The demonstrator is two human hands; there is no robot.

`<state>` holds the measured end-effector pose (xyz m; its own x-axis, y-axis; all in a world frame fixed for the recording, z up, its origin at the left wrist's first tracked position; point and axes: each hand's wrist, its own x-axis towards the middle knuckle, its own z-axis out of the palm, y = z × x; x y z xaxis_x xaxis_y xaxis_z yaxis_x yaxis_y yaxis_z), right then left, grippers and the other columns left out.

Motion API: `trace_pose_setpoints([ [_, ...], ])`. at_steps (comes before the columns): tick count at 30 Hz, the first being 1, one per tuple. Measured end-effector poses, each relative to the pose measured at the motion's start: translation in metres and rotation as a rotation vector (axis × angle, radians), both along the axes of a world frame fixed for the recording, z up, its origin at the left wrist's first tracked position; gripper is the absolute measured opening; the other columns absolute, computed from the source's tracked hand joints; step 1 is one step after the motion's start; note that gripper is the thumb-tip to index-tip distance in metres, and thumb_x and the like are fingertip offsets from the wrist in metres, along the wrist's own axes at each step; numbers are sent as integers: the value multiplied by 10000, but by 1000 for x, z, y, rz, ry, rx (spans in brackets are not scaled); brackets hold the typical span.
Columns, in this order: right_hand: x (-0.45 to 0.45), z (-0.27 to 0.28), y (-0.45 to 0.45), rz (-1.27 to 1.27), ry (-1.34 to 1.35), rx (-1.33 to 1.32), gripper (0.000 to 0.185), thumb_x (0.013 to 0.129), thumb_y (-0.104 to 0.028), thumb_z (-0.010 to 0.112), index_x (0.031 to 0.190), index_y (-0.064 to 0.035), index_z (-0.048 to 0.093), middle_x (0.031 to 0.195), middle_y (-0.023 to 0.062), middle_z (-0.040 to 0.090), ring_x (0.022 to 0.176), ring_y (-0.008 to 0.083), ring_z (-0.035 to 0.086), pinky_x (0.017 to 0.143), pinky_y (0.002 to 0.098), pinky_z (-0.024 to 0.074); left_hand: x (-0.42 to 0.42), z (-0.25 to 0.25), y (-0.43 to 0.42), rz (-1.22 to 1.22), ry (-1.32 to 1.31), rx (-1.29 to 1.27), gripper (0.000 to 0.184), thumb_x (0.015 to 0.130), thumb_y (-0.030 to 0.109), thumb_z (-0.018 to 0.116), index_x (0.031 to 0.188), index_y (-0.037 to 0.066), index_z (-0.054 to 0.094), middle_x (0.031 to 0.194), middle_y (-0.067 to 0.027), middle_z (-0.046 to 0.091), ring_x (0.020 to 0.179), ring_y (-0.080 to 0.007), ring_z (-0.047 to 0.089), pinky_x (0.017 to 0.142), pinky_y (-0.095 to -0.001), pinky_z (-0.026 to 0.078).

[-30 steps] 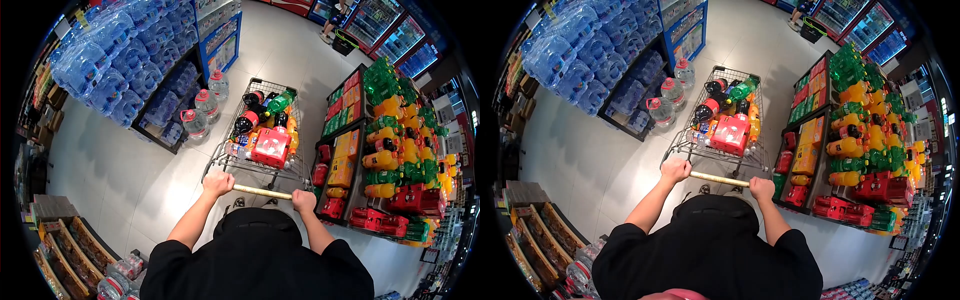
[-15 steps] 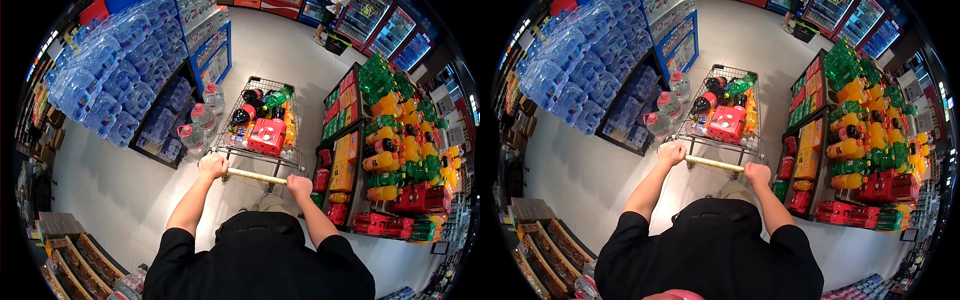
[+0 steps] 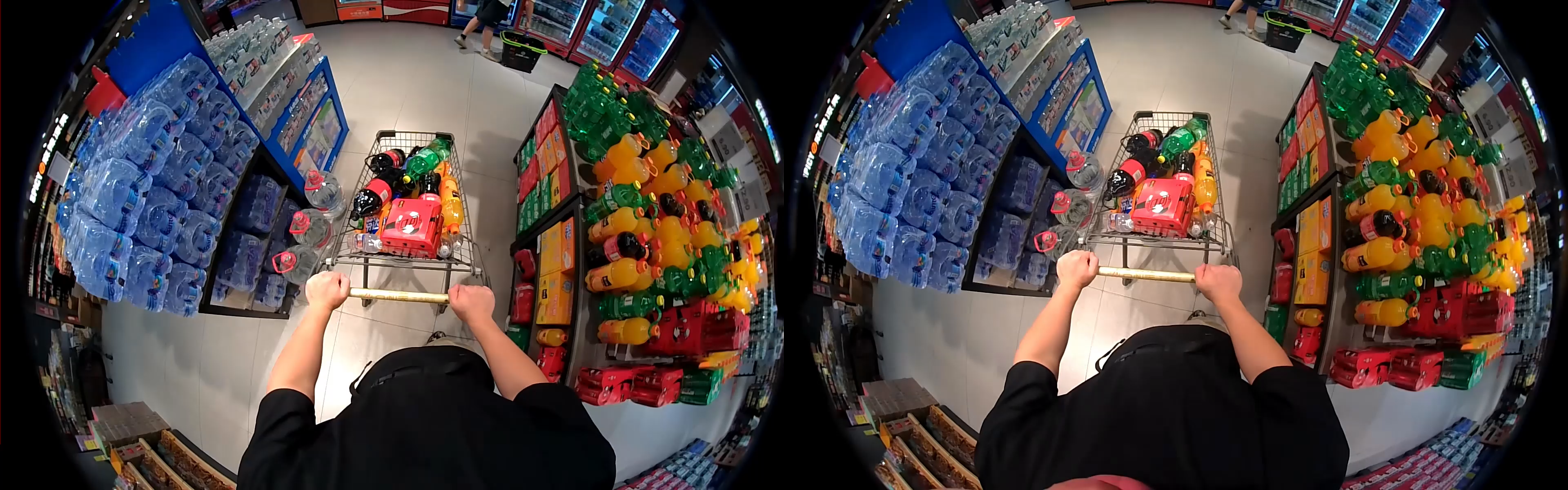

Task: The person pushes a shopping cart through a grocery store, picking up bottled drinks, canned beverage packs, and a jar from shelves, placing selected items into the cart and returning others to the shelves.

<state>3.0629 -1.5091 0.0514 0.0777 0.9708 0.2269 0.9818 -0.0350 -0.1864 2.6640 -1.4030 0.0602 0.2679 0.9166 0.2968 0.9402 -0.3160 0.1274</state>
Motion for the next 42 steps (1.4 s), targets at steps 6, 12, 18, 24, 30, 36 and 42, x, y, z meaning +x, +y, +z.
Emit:
trace_pose_setpoints([
  [6,26,1,63,25,-42,-7,472,967,-333,565,579,-112,719,573,127,676,510,341,656,593,476,532,28,9,58,48,-2,-51,358,895,335,627,625,122,727,659,-124,707,632,-357,704,588,-492,566],
  [12,53,6,131,21,-47,18,450,956,-328,581,599,-99,728,568,123,667,512,345,643,602,474,539,52,4,124,-52,-19,86,309,867,296,645,590,163,678,624,-69,664,604,-309,666,564,-465,539],
  [18,67,13,206,-42,-78,-142,514,1004,-340,498,635,-72,735,672,165,720,619,391,698,659,507,565,73,7,214,-118,-98,164,287,842,277,660,582,156,675,612,-59,658,592,-293,660,559,-438,529],
  [24,88,6,291,-66,-114,-73,519,1010,-313,520,607,-54,720,624,169,698,567,404,684,621,510,569,95,12,302,-60,-64,73,323,866,301,642,606,131,727,647,-91,703,645,-298,697,628,-451,554],
  [30,111,9,371,-126,-132,-120,516,1020,-332,489,636,-82,725,679,183,718,627,405,708,644,514,574,124,16,394,-100,-63,-9,339,876,325,635,636,113,746,659,-82,711,662,-297,700,654,-445,557],
  [36,145,9,454,-154,-109,-139,497,1008,-326,489,655,-76,734,691,188,724,635,400,714,663,506,578,160,18,480,-112,-86,-1,325,876,338,632,673,125,767,686,-72,721,695,-287,706,674,-432,563],
  [42,181,5,536,-178,-94,-166,543,1035,-355,456,677,-74,751,714,192,735,666,411,726,703,518,584,198,37,566,-76,-64,-233,373,910,390,596,774,114,807,774,-121,757,757,-346,736,712,-484,587],
])
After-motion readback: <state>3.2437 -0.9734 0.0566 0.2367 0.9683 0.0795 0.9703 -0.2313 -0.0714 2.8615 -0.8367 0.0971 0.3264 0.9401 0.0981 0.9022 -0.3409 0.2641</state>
